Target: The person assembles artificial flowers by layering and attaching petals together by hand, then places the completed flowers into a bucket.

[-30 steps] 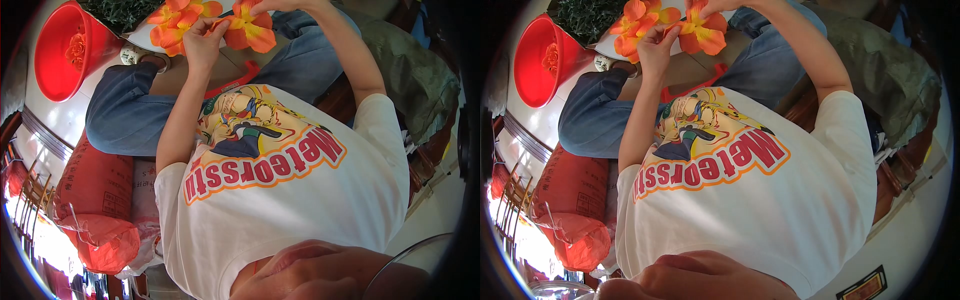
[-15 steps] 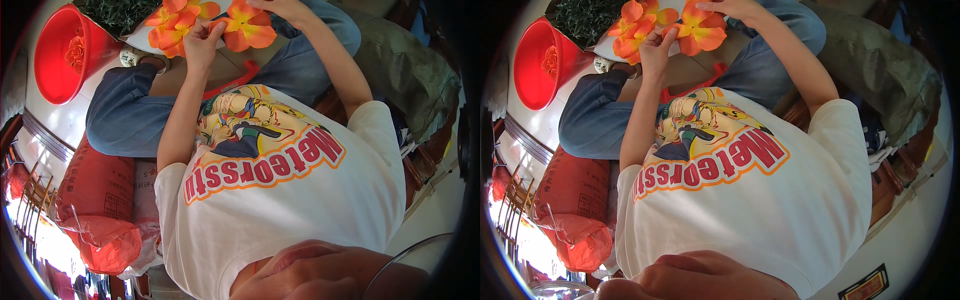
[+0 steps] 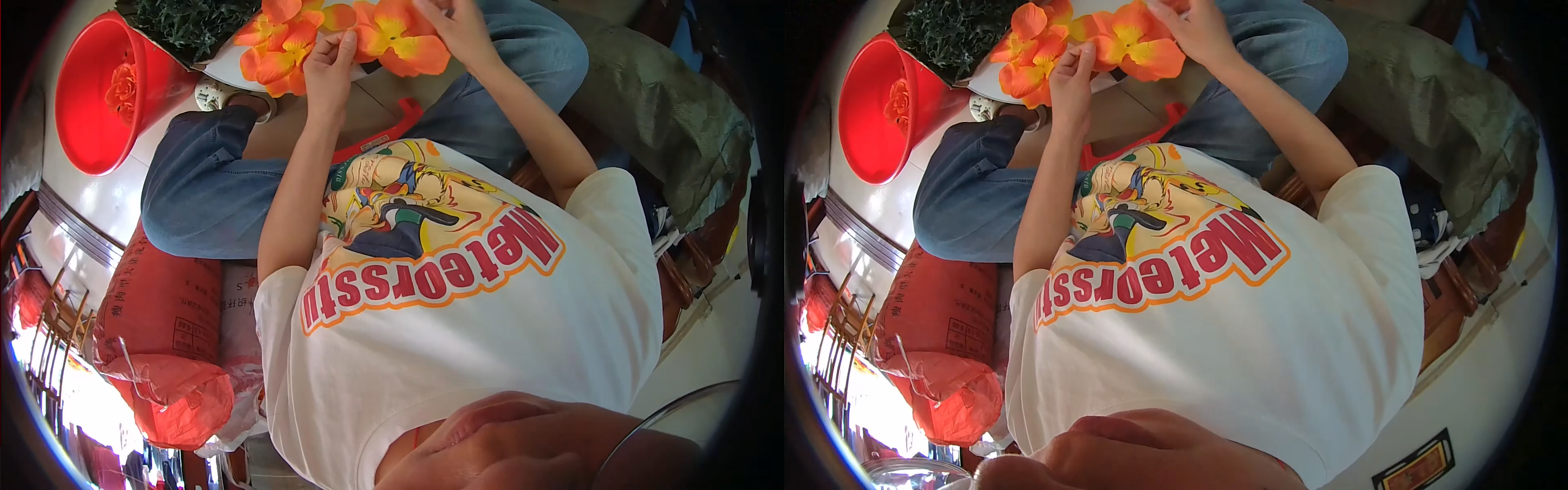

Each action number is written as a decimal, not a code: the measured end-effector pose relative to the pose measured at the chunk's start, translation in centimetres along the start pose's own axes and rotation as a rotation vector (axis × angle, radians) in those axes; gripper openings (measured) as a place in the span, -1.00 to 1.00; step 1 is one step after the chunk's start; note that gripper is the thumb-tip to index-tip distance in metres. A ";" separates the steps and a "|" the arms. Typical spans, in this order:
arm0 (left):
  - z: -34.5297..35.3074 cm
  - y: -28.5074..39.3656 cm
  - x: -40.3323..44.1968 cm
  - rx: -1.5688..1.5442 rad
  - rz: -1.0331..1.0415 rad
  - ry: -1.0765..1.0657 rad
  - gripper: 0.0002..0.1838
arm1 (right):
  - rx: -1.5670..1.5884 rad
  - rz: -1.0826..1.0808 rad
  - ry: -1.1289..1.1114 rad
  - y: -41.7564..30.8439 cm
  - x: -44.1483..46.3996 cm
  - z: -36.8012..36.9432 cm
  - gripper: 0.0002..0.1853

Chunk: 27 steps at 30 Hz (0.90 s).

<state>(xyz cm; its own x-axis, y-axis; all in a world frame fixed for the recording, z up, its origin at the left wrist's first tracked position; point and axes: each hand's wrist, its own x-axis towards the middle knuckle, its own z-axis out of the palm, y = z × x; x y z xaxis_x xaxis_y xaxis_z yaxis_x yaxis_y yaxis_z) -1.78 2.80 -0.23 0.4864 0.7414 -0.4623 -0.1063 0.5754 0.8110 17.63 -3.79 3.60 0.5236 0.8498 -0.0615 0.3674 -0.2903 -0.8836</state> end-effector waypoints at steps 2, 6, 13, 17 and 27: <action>-0.2 0.6 -0.1 -0.020 -0.015 0.005 -0.76 | -0.186 -0.180 0.200 -5.3 -1.1 -0.8 -0.87; -0.5 0.8 0.1 -0.030 0.003 -0.033 -0.81 | -0.349 -0.687 0.057 -5.9 -1.9 -1.1 -0.79; -0.9 -0.8 1.0 -0.012 0.118 -0.041 -0.84 | -0.411 -0.586 0.007 -0.8 -3.8 0.9 -0.70; -0.1 -1.6 0.2 0.001 0.080 0.053 -0.81 | -0.374 -0.553 0.083 1.5 -3.9 1.9 -0.71; -0.4 0.9 -2.8 0.240 0.453 0.234 -0.69 | -0.334 -0.577 0.269 -5.1 -4.2 0.7 -0.71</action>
<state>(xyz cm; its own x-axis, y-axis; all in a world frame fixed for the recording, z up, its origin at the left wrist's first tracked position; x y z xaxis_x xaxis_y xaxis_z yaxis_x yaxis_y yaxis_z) -3.59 1.33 1.66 0.2299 0.9687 -0.0939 -0.0458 0.1071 0.9932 13.04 -5.55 8.02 0.3310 0.7827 0.5270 0.8357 0.0163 -0.5490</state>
